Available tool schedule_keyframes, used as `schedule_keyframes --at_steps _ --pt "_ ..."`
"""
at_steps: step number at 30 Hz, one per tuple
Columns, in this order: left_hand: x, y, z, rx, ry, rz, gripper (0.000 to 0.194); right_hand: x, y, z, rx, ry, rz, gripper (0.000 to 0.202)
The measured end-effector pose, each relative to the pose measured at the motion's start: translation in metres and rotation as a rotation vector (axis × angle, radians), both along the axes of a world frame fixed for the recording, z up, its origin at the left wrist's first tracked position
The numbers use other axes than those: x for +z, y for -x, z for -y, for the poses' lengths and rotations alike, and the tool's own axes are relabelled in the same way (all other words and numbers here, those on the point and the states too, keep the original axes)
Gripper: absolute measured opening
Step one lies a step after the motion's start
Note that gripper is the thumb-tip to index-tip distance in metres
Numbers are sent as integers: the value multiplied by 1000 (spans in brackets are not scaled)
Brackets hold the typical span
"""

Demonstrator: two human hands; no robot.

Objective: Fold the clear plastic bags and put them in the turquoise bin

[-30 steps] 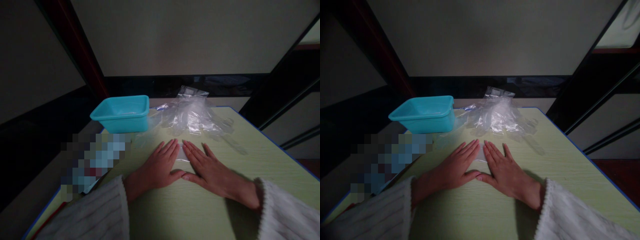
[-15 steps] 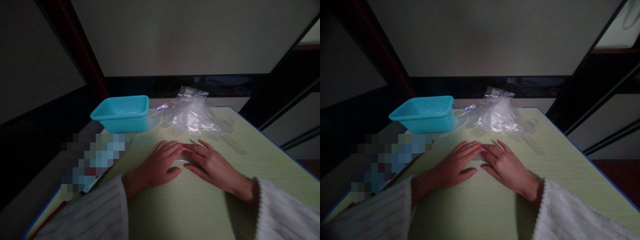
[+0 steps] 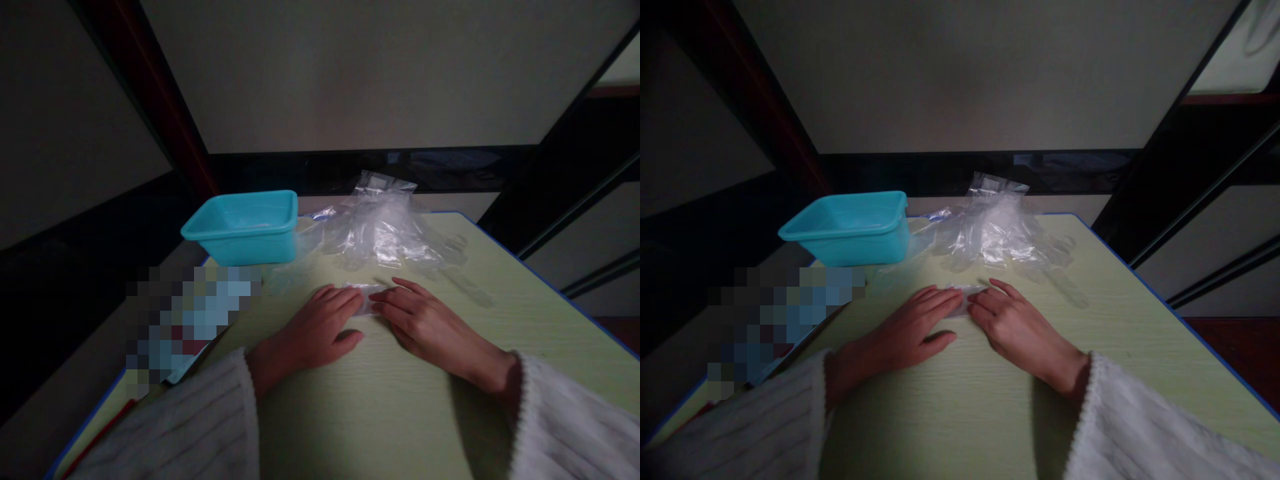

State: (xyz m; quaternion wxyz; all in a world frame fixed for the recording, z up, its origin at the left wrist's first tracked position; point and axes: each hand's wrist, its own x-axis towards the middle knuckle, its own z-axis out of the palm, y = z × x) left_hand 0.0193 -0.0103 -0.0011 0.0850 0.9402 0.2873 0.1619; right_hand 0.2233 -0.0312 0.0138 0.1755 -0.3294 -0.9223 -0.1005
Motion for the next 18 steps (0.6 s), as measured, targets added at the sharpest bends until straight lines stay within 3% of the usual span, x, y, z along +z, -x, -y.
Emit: schedule_keyframes --at_steps 12,18 --pt "-2 1 0 13 51 34 45 -6 -1 -6 13 -4 -12 23" --pt "-2 -3 -3 115 214 292 35 0 4 0 -61 242 -373 23"
